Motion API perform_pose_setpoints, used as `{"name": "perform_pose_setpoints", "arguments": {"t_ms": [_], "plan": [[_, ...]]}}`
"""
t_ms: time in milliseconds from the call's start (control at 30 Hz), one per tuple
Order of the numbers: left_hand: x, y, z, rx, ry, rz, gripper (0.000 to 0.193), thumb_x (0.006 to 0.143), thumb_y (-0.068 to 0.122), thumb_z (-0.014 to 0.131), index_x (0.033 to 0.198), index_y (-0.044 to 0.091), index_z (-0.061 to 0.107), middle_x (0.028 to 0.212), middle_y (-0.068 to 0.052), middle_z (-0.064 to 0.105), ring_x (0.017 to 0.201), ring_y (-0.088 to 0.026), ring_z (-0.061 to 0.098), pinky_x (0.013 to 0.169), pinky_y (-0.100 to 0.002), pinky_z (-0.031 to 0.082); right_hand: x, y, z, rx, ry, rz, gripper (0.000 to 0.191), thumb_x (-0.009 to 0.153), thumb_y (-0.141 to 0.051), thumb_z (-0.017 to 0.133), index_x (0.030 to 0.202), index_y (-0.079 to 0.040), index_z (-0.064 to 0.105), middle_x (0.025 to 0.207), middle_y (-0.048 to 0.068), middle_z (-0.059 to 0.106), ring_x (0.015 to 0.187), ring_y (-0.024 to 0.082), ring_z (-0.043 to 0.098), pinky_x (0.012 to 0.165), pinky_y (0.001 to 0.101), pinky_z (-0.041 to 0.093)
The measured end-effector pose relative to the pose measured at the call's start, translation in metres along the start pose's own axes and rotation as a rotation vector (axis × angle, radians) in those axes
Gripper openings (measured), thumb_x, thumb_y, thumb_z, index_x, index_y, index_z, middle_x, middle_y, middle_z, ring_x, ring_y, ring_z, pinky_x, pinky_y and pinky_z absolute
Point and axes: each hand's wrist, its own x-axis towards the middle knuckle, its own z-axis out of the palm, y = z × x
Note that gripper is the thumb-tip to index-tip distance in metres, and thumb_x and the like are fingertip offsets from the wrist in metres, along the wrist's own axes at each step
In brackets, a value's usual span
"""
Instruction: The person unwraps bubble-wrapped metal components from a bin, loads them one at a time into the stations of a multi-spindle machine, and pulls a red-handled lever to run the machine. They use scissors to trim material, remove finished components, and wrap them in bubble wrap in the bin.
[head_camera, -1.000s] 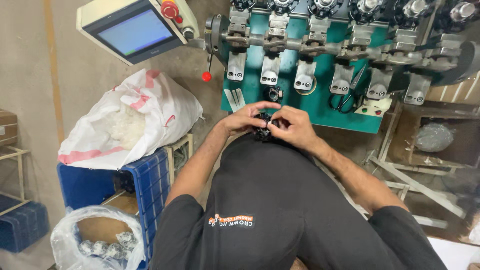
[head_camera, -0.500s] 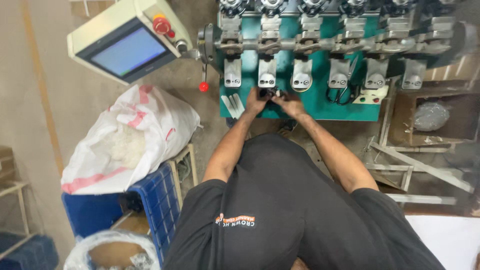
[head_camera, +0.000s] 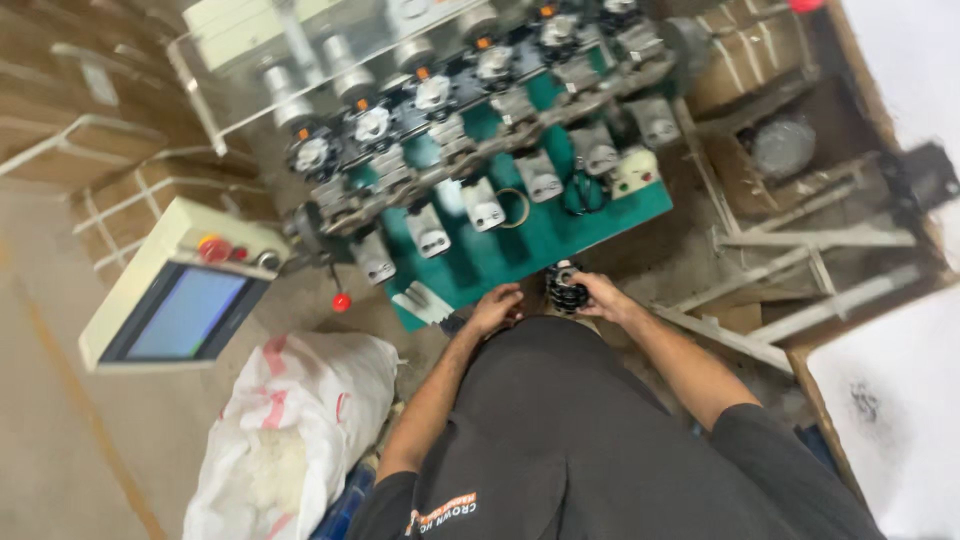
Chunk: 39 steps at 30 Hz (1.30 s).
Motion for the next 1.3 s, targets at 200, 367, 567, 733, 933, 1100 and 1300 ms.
{"name": "perform_pose_setpoints", "arguments": {"t_ms": [200, 367, 567, 733, 933, 1100, 1300], "plan": [[0.027, -0.004, 0.03, 0.245, -0.003, -0.074, 0.036, 0.096, 0.033, 0.065, 0.126, 0.013, 0.063, 0.102, -0.006, 0.072, 0.077, -0.016, 0.07, 0.065, -0.03, 0.06, -0.105, 0.089, -0.25, 0.536, 0.572, -0.129, 0.037, 0.08, -0.036, 0.075, 0.112, -0.018, 0.066, 0.091, 0.001, 0.066, 0.077, 0.017, 0.064, 0.07, 0.0383, 0.054], [0.05, -0.016, 0.05, 0.12, -0.124, -0.237, 0.022, 0.098, 0.025, 0.065, 0.113, 0.009, 0.059, 0.081, -0.002, 0.06, 0.058, -0.012, 0.048, 0.045, -0.027, 0.039, -0.189, 0.149, -0.376, 1.007, 1.099, -0.151, 0.041, 0.087, -0.043, 0.073, 0.117, -0.016, 0.066, 0.104, 0.008, 0.069, 0.088, 0.026, 0.067, 0.078, 0.0431, 0.059], [0.069, -0.013, 0.077, 1.122, 0.06, 0.171, 0.029, 0.094, 0.025, 0.071, 0.116, 0.005, 0.073, 0.087, -0.013, 0.073, 0.077, -0.021, 0.068, 0.069, -0.036, 0.053, -0.21, 0.181, -0.449, 1.602, 1.285, -0.23, 0.041, 0.09, -0.023, 0.081, 0.118, -0.007, 0.056, 0.115, 0.02, 0.061, 0.093, 0.035, 0.063, 0.077, 0.0485, 0.061], [0.064, -0.011, 0.094, 1.034, 0.115, -0.093, 0.04, 0.091, 0.033, 0.064, 0.117, 0.005, 0.075, 0.102, -0.025, 0.078, 0.097, -0.04, 0.075, 0.086, -0.047, 0.058, -0.192, 0.158, -0.49, 1.725, 1.386, -0.474, 0.019, 0.092, -0.014, 0.074, 0.099, 0.0, 0.063, 0.086, 0.016, 0.071, 0.07, 0.025, 0.067, 0.059, 0.0344, 0.059], [0.057, -0.022, 0.082, 1.124, 0.262, 0.044, 0.04, 0.091, 0.036, 0.063, 0.116, 0.006, 0.075, 0.113, -0.022, 0.074, 0.11, -0.038, 0.069, 0.094, -0.048, 0.053, -0.111, 0.054, -0.455, 0.541, 1.193, -0.512, 0.011, 0.097, -0.002, 0.058, 0.09, 0.002, 0.065, 0.073, 0.01, 0.069, 0.056, 0.016, 0.063, 0.047, 0.0297, 0.05], [0.026, -0.03, 0.056, 1.214, 0.278, 0.041, 0.04, 0.096, 0.036, 0.049, 0.12, 0.016, 0.074, 0.118, -0.017, 0.072, 0.106, -0.035, 0.07, 0.091, -0.045, 0.056, -0.025, -0.023, -0.296, -0.072, 0.359, -0.574, 0.019, 0.104, -0.013, 0.054, 0.109, -0.002, 0.069, 0.082, 0.011, 0.074, 0.06, 0.015, 0.068, 0.053, 0.029, 0.055], [-0.028, -0.054, 0.045, 0.632, 0.668, 0.069, 0.038, 0.092, 0.034, 0.058, 0.117, 0.009, 0.073, 0.116, -0.016, 0.073, 0.112, -0.035, 0.069, 0.098, -0.044, 0.053, 0.013, -0.037, -0.085, -0.842, -0.345, -0.576, 0.021, 0.095, -0.013, 0.059, 0.105, -0.002, 0.074, 0.083, 0.01, 0.076, 0.07, 0.014, 0.073, 0.061, 0.0301, 0.061]]}}
